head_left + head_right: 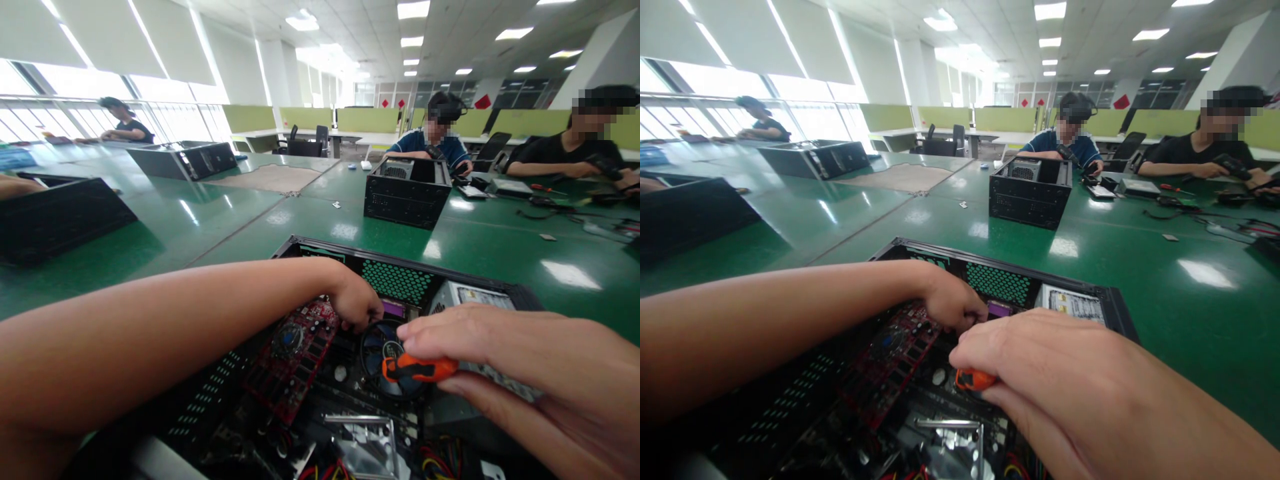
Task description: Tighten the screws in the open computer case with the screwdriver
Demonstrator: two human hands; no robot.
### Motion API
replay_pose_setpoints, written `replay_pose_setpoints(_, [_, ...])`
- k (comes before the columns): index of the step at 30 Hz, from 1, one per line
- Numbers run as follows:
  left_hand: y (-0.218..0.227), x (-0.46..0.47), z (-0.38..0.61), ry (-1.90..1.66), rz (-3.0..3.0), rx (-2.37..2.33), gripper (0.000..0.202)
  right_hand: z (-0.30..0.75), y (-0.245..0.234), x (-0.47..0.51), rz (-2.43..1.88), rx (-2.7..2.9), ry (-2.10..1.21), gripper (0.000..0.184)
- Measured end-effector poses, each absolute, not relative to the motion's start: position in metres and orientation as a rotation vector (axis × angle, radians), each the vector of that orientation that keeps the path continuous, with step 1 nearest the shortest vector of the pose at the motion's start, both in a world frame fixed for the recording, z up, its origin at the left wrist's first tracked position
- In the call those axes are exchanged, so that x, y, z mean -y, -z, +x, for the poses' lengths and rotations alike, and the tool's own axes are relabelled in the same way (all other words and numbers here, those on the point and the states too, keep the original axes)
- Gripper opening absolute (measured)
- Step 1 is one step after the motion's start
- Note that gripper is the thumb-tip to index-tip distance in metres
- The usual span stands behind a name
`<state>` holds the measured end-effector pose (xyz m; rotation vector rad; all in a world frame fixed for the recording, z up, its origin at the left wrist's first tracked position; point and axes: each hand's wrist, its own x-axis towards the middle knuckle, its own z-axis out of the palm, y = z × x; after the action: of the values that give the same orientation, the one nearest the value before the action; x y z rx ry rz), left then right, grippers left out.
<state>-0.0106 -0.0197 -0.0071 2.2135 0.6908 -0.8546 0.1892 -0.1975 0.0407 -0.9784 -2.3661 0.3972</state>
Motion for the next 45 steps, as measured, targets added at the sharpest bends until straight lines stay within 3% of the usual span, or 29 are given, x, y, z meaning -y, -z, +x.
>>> replay_pose_setpoints(9, [0.005, 0.020, -0.010, 0.845, 2.144, -0.729, 0.023, 0.195, -0.030, 0.195, -1.058, 2.398, -0.305, 0.010])
replay_pose_setpoints(15, [0.006, 0.018, -0.011, 0.820, 2.187, -0.684, 0.027, 0.191, -0.044, 0.196, -1.058, 2.377, -0.523, 0.023])
replay_pose_setpoints(21, [0.002, 0.019, -0.006, 0.855, 2.194, -0.688, 0.014, 0.217, -0.041, 0.193, -1.160, 2.131, -0.014, 0.030])
replay_pose_setpoints(24, [0.001, 0.018, -0.005, 0.874, 2.219, -0.698, 0.016, 0.229, -0.037, 0.187, -1.165, 2.061, 0.074, 0.029])
replay_pose_setpoints(38, [0.000, 0.020, -0.005, 0.936, 2.213, -0.736, 0.037, 0.222, -0.038, 0.166, -1.098, 2.206, -0.015, 0.035])
replay_pose_setpoints(45, [0.003, 0.017, -0.008, 0.924, 2.255, -0.696, 0.030, 0.221, -0.037, 0.164, -1.091, 2.242, -0.056, 0.033])
